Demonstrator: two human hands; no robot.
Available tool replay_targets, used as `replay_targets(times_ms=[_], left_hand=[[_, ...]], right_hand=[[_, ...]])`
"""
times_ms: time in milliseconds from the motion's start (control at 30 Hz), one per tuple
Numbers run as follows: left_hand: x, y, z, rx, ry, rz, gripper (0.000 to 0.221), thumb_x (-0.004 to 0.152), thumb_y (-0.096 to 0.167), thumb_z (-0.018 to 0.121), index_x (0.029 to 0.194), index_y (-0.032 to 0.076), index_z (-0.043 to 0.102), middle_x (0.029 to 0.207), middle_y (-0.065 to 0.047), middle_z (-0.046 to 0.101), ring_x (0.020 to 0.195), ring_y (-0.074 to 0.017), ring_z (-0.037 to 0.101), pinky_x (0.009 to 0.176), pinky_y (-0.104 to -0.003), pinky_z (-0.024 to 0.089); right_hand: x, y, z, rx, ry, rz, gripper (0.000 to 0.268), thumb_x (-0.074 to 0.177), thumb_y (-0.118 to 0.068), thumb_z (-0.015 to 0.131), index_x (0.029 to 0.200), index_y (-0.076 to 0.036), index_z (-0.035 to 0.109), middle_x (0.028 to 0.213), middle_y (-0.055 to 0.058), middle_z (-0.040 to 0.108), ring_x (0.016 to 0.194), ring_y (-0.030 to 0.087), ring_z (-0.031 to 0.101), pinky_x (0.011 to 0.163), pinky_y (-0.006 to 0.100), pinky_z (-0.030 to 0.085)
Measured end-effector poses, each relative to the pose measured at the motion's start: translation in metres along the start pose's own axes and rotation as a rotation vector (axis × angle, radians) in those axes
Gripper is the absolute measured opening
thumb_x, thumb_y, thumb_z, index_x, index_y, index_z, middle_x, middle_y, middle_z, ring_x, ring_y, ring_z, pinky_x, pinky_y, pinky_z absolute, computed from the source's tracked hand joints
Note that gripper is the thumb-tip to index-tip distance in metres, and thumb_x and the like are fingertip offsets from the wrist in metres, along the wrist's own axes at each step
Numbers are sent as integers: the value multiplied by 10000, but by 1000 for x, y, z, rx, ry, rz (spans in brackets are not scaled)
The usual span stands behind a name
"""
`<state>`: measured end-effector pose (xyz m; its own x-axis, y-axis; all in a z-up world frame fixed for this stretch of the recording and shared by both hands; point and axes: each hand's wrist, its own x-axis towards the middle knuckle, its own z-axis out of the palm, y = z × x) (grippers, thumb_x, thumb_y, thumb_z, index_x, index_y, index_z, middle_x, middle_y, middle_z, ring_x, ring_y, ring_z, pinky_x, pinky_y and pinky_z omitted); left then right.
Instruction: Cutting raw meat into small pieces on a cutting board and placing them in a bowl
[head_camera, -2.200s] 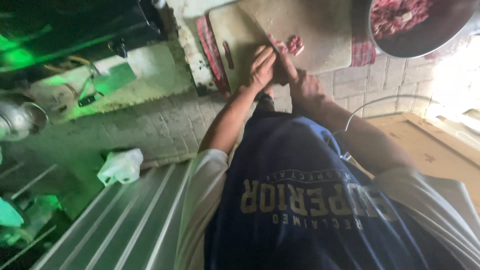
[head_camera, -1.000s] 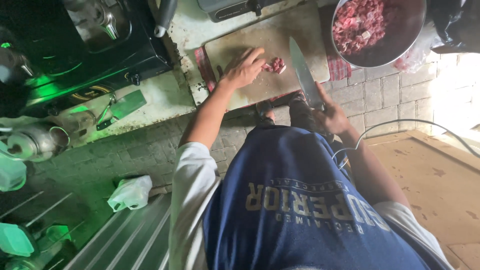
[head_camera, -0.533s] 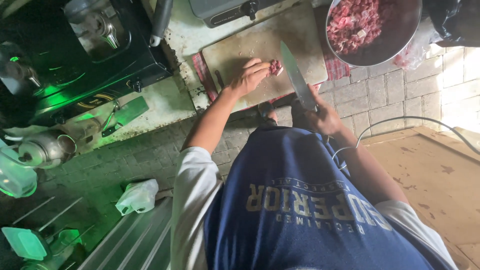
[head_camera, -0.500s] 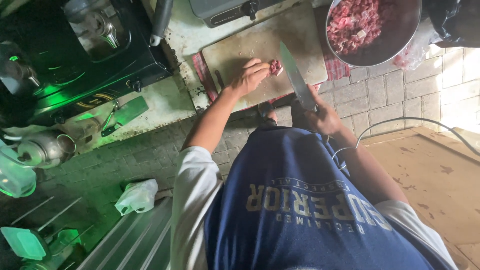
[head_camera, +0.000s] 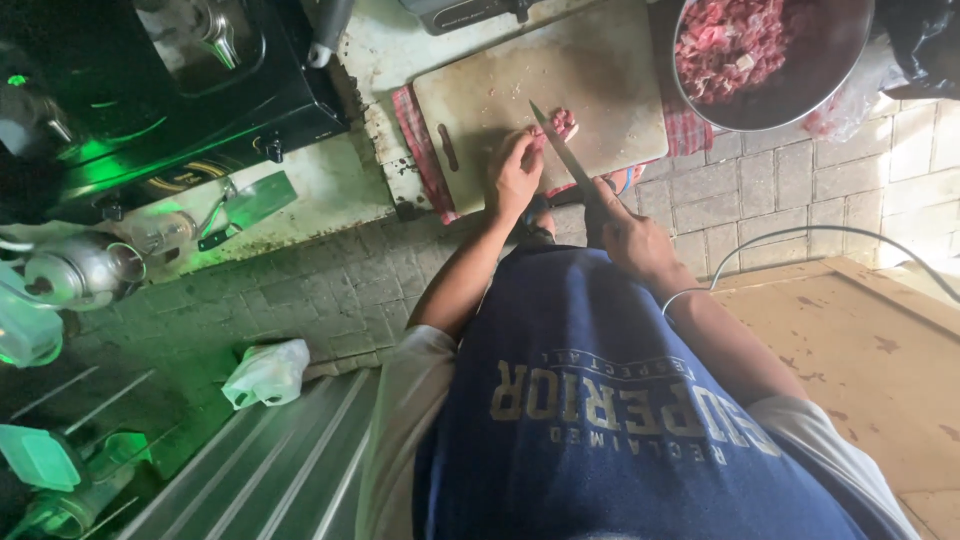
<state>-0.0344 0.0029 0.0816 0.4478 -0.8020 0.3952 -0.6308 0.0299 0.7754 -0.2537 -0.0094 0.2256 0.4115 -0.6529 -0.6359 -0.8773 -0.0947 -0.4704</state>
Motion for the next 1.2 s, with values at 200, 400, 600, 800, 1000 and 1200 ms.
replay_targets(times_ms=[200,400,600,800,1000,1200], left_hand=[[13,0,-29,50,-94,142,193,826,118,746,1008,149,689,1070,-51,685,961,-247,696,829,-367,565],[12,-15,-23,114,-126,201,126,826,166,734,940,202,693,990,14,683,878,-187,683,769,-311,568],[-15,-64,19,-35,-15,261,119,844,123,689,957,158,679,990,-53,673,857,-251,663,761,-352,552],[-24,-76,27,37,-44,290,156,857,162,673,1010,189,686,961,-46,687,893,-235,677,763,-326,571],[-18,-68,21,48,-41,335,194,849,91,683,1040,129,676,974,-111,688,864,-292,666,749,-373,574],[-12,-61,17,66,9,319,164,912,145,631,1069,144,678,999,-100,690,860,-281,667,753,-373,566]], right_hand=[[-2,-11,2,-44,-40,19,721,926,-234,436,1530,-543,193,1042,285,697,932,521,655,879,602,520],[-2,-10,9,-104,-58,51,717,933,-234,412,1528,-558,178,964,285,707,912,489,677,864,582,533],[-1,-31,9,-175,-94,104,769,943,-145,376,1559,-512,97,859,268,689,857,443,709,784,559,562],[21,-21,39,-233,-109,138,829,928,-80,371,1587,-453,35,804,250,687,791,434,717,725,547,577],[66,-46,44,-440,162,-117,870,896,-73,446,1616,-337,34,671,169,624,604,335,702,521,482,585],[46,2,72,-361,56,92,828,945,-97,395,1581,-491,39,779,173,655,707,366,716,589,521,588]])
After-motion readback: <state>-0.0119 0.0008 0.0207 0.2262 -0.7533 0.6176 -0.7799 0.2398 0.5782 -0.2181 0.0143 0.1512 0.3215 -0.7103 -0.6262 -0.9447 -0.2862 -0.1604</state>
